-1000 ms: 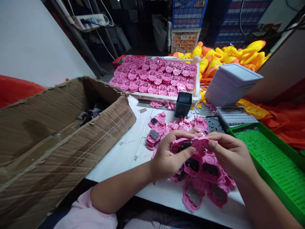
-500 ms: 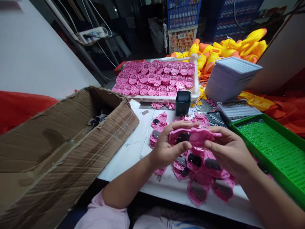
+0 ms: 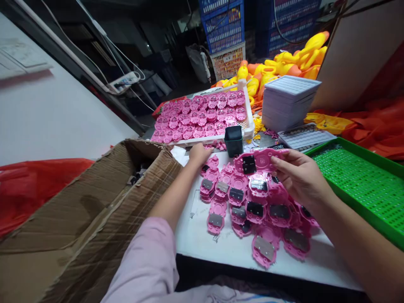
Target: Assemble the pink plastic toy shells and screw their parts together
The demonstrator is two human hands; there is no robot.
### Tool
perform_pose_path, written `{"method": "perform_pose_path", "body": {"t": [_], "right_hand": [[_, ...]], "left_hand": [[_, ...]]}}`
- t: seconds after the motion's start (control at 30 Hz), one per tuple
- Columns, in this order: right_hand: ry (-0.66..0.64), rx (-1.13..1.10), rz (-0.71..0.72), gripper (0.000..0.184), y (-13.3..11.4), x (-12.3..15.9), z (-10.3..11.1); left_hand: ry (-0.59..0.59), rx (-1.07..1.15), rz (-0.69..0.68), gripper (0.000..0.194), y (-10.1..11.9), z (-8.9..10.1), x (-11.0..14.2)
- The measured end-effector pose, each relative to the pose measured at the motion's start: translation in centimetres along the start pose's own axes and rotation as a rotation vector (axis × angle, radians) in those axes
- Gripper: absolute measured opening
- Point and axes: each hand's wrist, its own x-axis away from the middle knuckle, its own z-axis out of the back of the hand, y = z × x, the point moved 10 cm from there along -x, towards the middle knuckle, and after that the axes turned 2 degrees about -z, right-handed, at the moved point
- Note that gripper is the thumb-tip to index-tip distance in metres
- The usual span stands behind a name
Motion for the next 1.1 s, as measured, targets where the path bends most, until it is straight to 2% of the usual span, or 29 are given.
{"method": "perform_pose_path", "body": {"t": [0.17,0.27,0.37,0.5,0.57,0.63,0.7,0.83,0.97,1.1], "right_hand": [[-0.04,0.013,-0.032,0.024,0.5,0.2,-0.6],[-0.065,0.004,-0.048,0.023,0.7,0.2,-0.9],[-0.08,0.003,-0.037,0.021,0.5,0.3,-1.1],[-0.081,0.051,-0.02,0.02,0.5,0.4,-0.9],[-0.097,0.099,-0.008,0.019,0.7,0.5,-1.0],[-0.122,0.167,0.005,0.018,0.9,0.8,-1.2],[-0.139,0.24,0.018,0.019,1.0,1.1,-1.5],[-0.197,0.321,-0.003,0.024,1.1,1.8,-2.6],[-0.247,0.366,-0.024,0.025,1.2,2.3,-3.5],[-0.266,0.439,0.035,0.03,1.6,2.8,-3.8]], "left_hand": [[-0.017,0.026,0.048,0.026,-1.1,-0.4,0.0],[-0.016,0.116,0.083,0.024,-1.8,0.2,0.4],[-0.007,0.284,0.093,0.02,-1.4,1.3,1.4],[-0.023,0.569,0.041,0.034,1.7,3.2,4.7],[-0.059,0.723,-0.008,0.031,4.1,3.9,7.4],[-0.175,1.185,-0.052,0.029,7.2,3.9,10.5],[-0.265,1.405,-0.053,0.027,9.5,3.5,13.2],[-0.378,1.5,-0.05,0.026,12.0,2.1,16.7],[-0.358,1.518,-0.098,0.02,12.3,1.7,18.0],[-0.463,1.509,-0.035,0.019,12.1,0.4,19.6]]}}
